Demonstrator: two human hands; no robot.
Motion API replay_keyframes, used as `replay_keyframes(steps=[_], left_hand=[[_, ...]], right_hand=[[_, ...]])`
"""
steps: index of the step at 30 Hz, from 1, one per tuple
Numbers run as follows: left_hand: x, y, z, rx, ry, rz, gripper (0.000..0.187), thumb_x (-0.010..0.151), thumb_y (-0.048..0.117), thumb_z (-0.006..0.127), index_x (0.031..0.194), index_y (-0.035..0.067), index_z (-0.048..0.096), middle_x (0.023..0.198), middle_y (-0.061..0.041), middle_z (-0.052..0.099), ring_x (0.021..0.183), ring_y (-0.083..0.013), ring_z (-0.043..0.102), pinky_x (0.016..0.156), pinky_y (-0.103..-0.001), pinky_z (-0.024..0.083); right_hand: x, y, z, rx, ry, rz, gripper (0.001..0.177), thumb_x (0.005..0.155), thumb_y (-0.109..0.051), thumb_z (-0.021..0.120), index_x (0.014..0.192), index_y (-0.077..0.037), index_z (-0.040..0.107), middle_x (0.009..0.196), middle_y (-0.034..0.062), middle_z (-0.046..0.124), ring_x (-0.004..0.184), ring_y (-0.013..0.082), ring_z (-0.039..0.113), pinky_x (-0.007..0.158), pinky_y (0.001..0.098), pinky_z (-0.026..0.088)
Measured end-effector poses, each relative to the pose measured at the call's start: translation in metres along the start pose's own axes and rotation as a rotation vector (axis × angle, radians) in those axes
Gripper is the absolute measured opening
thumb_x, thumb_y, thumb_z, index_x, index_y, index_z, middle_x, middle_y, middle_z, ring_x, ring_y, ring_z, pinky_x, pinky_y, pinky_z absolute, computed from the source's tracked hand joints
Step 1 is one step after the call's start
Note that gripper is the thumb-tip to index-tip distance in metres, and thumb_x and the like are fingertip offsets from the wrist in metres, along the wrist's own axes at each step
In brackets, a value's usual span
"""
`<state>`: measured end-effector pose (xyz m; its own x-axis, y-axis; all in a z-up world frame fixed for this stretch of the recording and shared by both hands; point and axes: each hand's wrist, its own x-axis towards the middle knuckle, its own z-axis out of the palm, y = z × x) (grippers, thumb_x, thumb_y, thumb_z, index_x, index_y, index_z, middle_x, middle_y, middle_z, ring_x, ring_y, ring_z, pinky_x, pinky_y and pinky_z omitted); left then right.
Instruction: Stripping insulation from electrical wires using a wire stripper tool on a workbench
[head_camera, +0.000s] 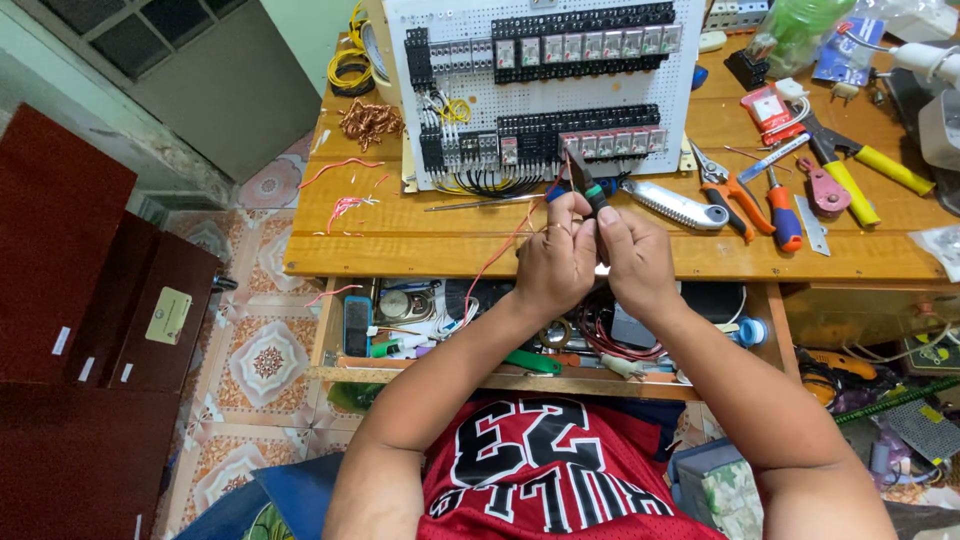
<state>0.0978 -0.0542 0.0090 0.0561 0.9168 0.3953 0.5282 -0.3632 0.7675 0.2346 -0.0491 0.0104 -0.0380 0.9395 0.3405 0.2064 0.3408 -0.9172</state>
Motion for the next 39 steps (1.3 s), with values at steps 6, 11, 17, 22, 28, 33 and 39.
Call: replay_keyframes(steps=[6,11,17,22,28,33,39], left_hand=[[-0.09,0.01,0.071,0.148,-0.095,0.212,0.046,0.104,0.032,0.046,0.148,0.02,0.051,0.054,-0.005,0.065,0.063,-0.0286,0.074,0.067,-0.041,0.06],[-0.049,0.023,-0.012,-0.096,-0.04,0.014,0.038,0.103,0.037,0.046,0.137,0.026,0.059,0.063,-0.008,0.071,0.06,-0.0332,0.072,0.062,-0.044,0.06],[-0.035,0.014,-0.077,-0.243,0.223,0.12,0.027,0.108,0.026,0.05,0.125,0.02,0.07,0.109,-0.004,0.079,0.097,-0.0333,0.075,0.082,-0.044,0.061],[-0.048,0.002,-0.125,-0.2,0.295,0.134,0.028,0.108,0.025,0.05,0.122,0.02,0.073,0.113,-0.003,0.079,0.104,-0.0318,0.075,0.087,-0.043,0.061],[-0.084,-0.024,-0.172,-0.05,0.151,0.183,0.02,0.103,0.025,0.06,0.11,0.019,0.076,0.073,-0.004,0.075,0.072,-0.0276,0.076,0.066,-0.034,0.061],[-0.122,-0.063,-0.191,0.08,-0.135,0.164,0.025,0.104,0.024,0.055,0.107,0.008,0.074,0.09,-0.017,0.078,0.084,-0.0412,0.074,0.067,-0.052,0.06],[-0.144,-0.109,-0.195,-0.001,-0.041,0.042,0.032,0.104,0.033,0.055,0.12,0.012,0.073,0.101,-0.013,0.079,0.092,-0.0377,0.074,0.075,-0.046,0.061]], right_hand=[[0.069,-0.009,-0.035,0.519,0.343,0.106,0.037,0.11,-0.038,0.049,0.079,-0.016,0.046,0.058,-0.001,0.038,0.072,0.0213,0.07,0.057,0.0294,0.062],[0.055,-0.014,-0.046,0.362,0.143,-0.056,0.049,0.119,-0.027,0.05,0.072,-0.011,0.043,0.058,0.0031,0.035,0.066,0.023,0.062,0.055,0.0296,0.054],[0.06,-0.021,-0.027,0.088,-0.187,-0.124,0.056,0.118,-0.024,0.049,0.063,-0.01,0.051,0.055,0.0051,0.048,0.058,0.0191,0.056,0.058,0.0285,0.045],[0.071,-0.017,0.026,-0.144,-0.403,-0.066,0.05,0.114,-0.031,0.056,0.068,-0.013,0.063,0.059,0.0038,0.06,0.065,0.0186,0.06,0.07,0.034,0.05],[0.085,-0.046,0.122,-0.386,-0.801,-0.091,0.047,0.107,-0.037,0.052,0.08,0.0,0.065,0.076,0.0256,0.07,0.084,0.05,0.067,0.081,0.0565,0.049],[0.094,-0.039,0.188,-0.582,-0.915,-0.102,0.047,0.109,-0.036,0.05,0.075,-0.008,0.066,0.058,0.0118,0.06,0.059,0.0309,0.061,0.067,0.0459,0.051],[0.093,-0.041,0.203,-0.812,-0.855,-0.18,0.046,0.104,-0.044,0.047,0.078,-0.011,0.065,0.07,0.0128,0.065,0.072,0.0377,0.07,0.07,0.0496,0.055]])
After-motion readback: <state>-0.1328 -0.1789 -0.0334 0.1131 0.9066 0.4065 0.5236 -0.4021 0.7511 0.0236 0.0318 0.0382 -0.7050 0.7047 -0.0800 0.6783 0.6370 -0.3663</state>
